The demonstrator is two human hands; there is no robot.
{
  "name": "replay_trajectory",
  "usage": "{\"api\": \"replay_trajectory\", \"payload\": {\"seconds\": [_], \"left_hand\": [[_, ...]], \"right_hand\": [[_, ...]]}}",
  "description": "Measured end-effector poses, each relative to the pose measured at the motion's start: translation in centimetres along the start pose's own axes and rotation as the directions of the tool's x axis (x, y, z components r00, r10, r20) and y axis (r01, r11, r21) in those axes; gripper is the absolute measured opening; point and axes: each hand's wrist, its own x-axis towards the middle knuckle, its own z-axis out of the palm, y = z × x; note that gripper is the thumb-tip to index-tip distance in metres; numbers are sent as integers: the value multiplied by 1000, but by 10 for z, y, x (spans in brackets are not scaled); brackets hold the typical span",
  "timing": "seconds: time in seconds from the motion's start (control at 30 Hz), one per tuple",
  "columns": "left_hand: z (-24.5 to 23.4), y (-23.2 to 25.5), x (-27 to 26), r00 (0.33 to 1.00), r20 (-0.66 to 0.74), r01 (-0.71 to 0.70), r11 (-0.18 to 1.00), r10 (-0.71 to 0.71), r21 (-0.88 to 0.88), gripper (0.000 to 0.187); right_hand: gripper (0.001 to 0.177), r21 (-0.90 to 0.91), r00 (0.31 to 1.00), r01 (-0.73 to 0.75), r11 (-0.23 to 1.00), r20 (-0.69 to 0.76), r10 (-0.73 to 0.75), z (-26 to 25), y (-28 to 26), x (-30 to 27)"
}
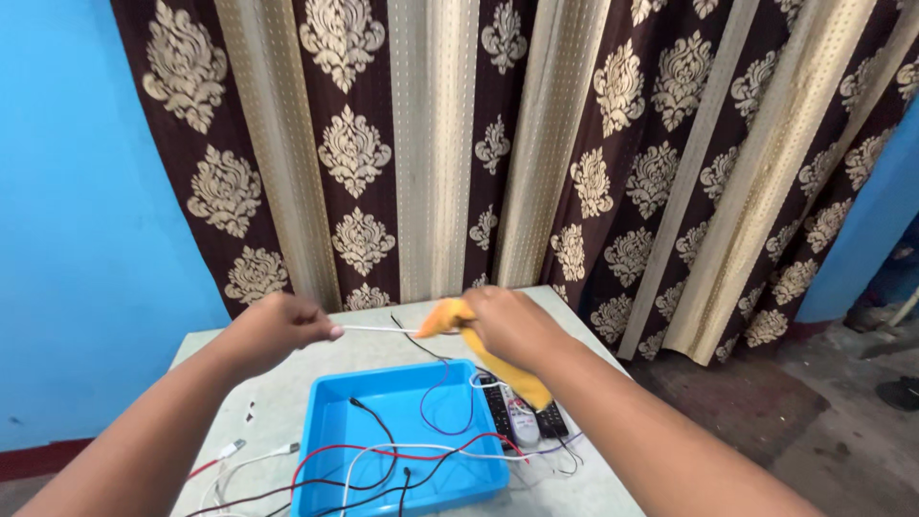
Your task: The person wipes a black computer mouse and multiple electrical cables with a yellow cloth. The person handles the mouse and various wires one by one, rubbing them with the cloth over a blue plastic tray on a table.
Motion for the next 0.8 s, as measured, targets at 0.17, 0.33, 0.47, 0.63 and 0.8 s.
{"api": "replay_trajectory", "payload": {"seconds": [0.17,0.33,0.47,0.63,0.8], "left_hand": [[-16,-19,-21,997,58,60,998,-58,-30,38],[-24,-5,-34,983,-23,184,983,-185,-14,40],[-20,19,-28,990,-67,130,987,-123,99,37],[-10,65,-27,975,221,120,825,6,-552,29],[-23,99,-38,1000,-15,-13,811,5,-585,21]], "right_hand": [[20,-232,997,-67,970,-58,55,-12,19,-14],[32,-148,981,-59,987,-192,30,-34,-2,-16],[44,52,944,0,999,-329,17,-44,-26,2],[57,128,838,347,929,-486,-247,-25,-64,30],[45,603,990,51,796,-133,37,-19,-106,16]]}}
